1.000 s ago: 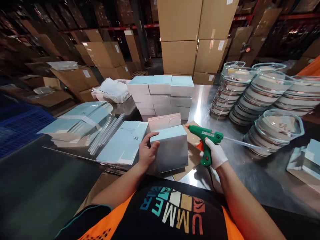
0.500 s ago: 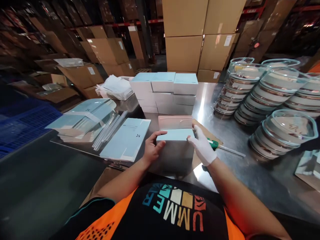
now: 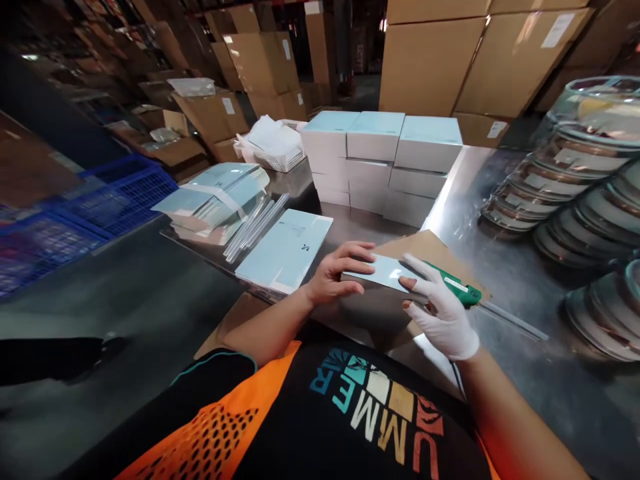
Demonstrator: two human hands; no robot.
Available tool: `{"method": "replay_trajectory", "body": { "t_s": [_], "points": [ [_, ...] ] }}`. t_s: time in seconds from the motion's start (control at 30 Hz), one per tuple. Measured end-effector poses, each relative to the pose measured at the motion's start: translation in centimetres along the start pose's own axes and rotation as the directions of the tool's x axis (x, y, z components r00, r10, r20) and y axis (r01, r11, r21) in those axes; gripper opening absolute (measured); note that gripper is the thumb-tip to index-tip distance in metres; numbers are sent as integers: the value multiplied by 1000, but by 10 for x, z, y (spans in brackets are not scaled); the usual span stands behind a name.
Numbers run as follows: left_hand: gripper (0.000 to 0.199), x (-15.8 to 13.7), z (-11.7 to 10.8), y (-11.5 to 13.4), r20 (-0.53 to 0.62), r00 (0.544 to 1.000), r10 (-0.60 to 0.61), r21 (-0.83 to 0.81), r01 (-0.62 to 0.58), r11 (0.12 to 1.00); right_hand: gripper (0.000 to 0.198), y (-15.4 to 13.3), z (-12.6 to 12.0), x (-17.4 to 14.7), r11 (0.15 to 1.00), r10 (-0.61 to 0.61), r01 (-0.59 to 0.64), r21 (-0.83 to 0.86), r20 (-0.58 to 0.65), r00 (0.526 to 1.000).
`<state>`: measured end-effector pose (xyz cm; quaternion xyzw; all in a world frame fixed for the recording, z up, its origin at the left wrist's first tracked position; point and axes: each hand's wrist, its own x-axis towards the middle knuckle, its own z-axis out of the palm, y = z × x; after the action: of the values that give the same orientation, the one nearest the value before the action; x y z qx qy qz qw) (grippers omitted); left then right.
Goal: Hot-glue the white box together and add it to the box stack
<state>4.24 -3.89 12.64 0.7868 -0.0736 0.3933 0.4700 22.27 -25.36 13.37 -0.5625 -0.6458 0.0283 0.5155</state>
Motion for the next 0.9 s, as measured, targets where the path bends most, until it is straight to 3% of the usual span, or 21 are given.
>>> {"method": "replay_trajectory", "body": {
  "t_s": [0.13, 0.23, 0.3, 0.4, 0.5, 0.63, 0.77, 0.9],
  "points": [
    [26, 4, -9, 5, 93, 995, 19, 41, -23, 999, 29, -6, 1, 4, 1000, 0, -1, 19, 25, 1000],
    [24, 6, -14, 3, 111, 987, 117, 33, -122, 992, 34, -3, 2, 3, 999, -47, 46, 5, 24, 999],
    [34, 9, -18, 3, 134, 971, 198, 34, -204, 978, 51, 0, 5, -2, 998, -22, 23, -51, 17, 1000],
    [51, 13, -23, 10, 252, 927, 279, 132, -318, 939, 100, 6, 15, -12, 988, 111, -110, -113, 4, 994],
    [53, 15, -22, 23, 409, 857, 314, 239, -432, 869, 124, 7, 25, -18, 982, 191, -191, -10, 58, 980],
    [55, 12, -18, 37, 509, 805, 305, 283, -491, 824, 128, -1, 27, -18, 966, 234, -246, 76, 147, 961],
    [50, 10, -19, 39, 546, 795, 266, 288, -476, 831, 125, -6, 21, -17, 964, 250, -261, 47, 167, 954],
    [49, 11, -19, 46, 609, 778, 152, 353, -437, 827, 124, -12, 16, -20, 976, 216, -208, -67, 161, 963]
  ]
}}
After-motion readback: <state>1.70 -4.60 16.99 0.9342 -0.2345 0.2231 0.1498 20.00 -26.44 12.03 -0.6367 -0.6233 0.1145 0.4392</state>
